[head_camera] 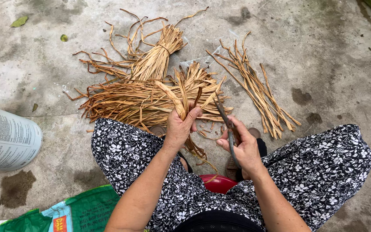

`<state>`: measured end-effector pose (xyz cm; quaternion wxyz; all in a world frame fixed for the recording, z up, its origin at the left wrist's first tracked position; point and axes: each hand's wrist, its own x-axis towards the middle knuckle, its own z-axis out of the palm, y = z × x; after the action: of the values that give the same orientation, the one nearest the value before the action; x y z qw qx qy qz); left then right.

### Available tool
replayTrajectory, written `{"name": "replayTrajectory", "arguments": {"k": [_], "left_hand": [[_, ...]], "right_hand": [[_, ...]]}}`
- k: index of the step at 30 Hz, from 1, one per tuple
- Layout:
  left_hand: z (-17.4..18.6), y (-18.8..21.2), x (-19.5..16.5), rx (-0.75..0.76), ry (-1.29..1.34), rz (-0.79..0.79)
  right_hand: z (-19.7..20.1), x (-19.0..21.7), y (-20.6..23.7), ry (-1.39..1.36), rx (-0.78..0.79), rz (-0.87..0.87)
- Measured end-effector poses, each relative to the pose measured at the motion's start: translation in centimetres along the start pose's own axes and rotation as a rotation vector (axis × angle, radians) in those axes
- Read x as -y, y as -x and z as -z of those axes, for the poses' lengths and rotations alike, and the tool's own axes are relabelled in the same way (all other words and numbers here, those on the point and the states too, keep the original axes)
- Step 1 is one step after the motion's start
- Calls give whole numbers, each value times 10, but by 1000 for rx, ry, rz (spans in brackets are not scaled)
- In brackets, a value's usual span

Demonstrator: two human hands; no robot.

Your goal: The person sits on a low red stool on a concrete surface and trims dried palm leaf strips with scissors. They hold a bundle of dried leaves in one hand, cut off sections with the scissors, and place the trimmed pieces onto piles on the ground beside them.

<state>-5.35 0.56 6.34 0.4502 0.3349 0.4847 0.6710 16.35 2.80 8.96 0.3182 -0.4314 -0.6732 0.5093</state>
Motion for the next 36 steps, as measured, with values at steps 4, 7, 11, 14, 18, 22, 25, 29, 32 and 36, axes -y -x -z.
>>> {"name": "replayTrajectory", "arguments": {"k": [4, 7, 11, 14, 18, 22, 25, 29, 32, 36], "left_hand": [[2, 1, -6, -7, -60, -22], [1, 2, -8, -1, -128, -13], [-3, 6, -12, 39, -290, -139], [-4, 8, -13, 65, -365, -107], [-4, 7, -11, 86, -303, 59], [-1, 4, -7, 109, -197, 88], [2, 5, -5, 124, -163, 140], [2, 7, -3, 198, -150, 195], [0, 10, 1, 263, -144, 249], [-3, 13, 16, 371, -197, 287]], "right_hand": [[3, 2, 1, 99, 41, -54], [3, 1, 0, 130, 63, -22], [2, -3, 1, 119, 82, 108], [0, -8, 0, 111, 61, 91], [-5, -16, 1, -22, 20, -219], [-2, -23, 1, -214, 3, -212], [3, -23, -2, -353, -99, -169], [10, -16, -11, -524, -218, -26], [15, -13, -18, -696, -265, 6], [16, -15, -22, -752, -321, 49]]}}
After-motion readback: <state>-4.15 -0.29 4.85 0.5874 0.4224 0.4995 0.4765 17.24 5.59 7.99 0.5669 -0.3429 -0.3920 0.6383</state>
